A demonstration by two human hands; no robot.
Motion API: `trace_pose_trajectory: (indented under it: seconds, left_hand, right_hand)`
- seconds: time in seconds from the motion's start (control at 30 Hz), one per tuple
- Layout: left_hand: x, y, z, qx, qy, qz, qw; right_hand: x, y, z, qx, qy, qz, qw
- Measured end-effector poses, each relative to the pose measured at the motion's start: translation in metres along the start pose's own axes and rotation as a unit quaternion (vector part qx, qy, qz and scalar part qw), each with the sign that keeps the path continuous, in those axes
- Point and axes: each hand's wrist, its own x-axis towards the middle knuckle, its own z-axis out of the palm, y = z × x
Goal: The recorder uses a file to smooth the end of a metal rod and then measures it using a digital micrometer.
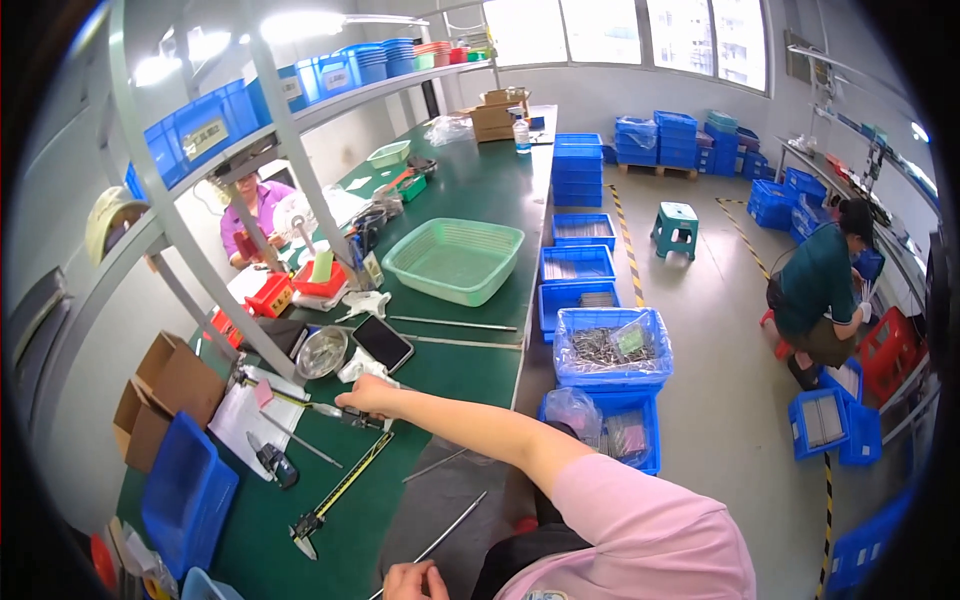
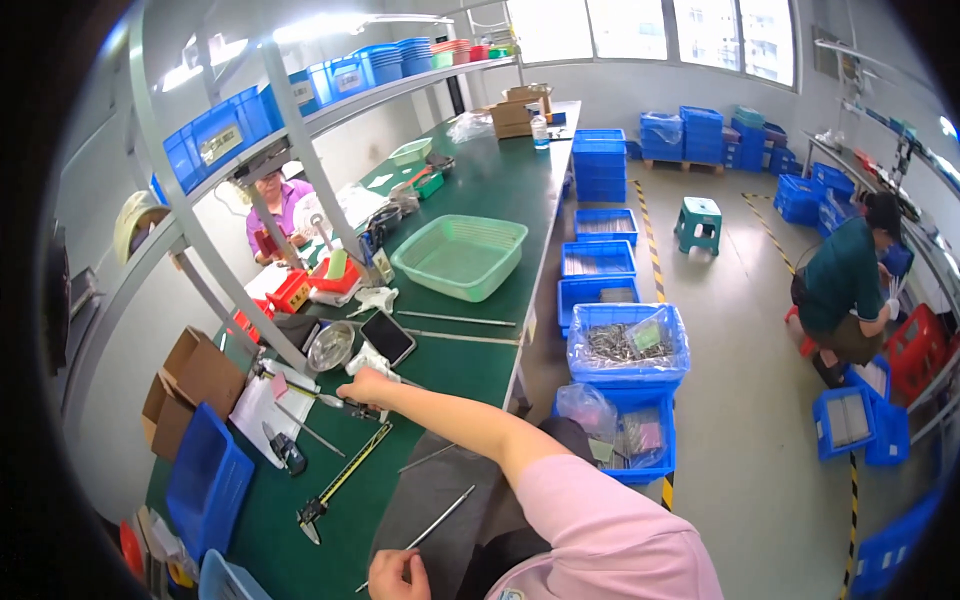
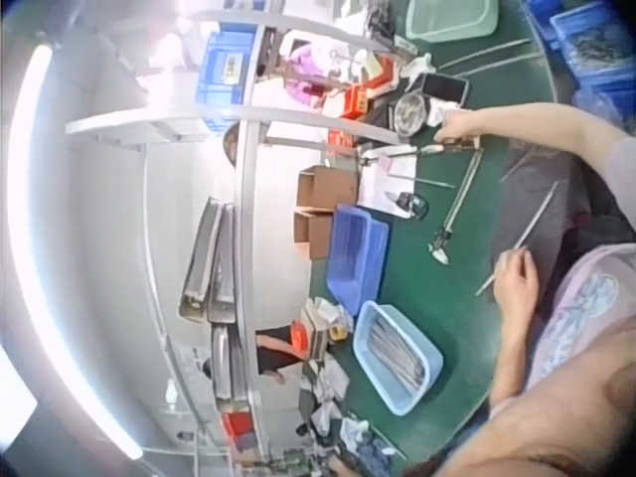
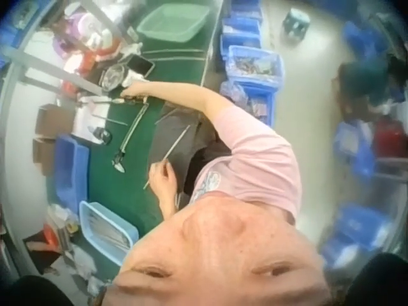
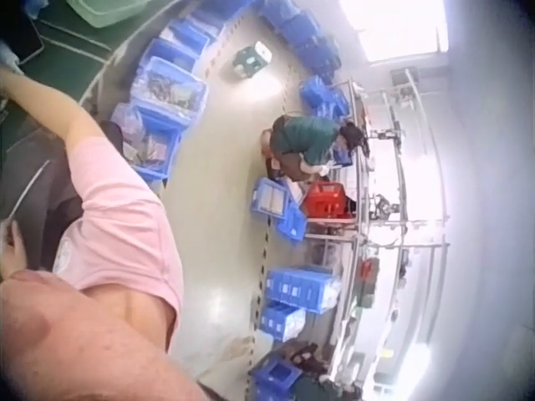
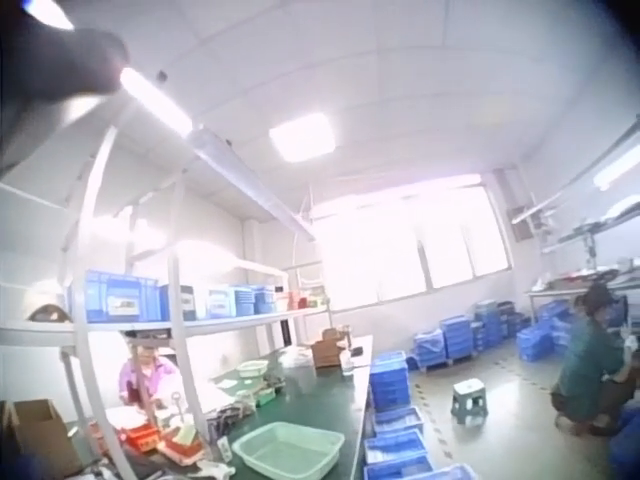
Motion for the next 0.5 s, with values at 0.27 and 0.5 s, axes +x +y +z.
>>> trace_pose_trajectory:
  seconds: [0.27, 0.5]
  left_hand:
    - [0.040, -0.026, 0.029, 0.151, -0.032, 0.116, 0.981]
    - [0.044, -0.024, 0.028, 0.125, -0.047, 0.149, 0.980]
  right_hand:
    - [-0.119, 0.044, -0.060, 0.646, -0.245, -0.014, 0.723]
    - [-0.202, 0.115, -0.063, 0.766, -0.233, -0.037, 0.598]
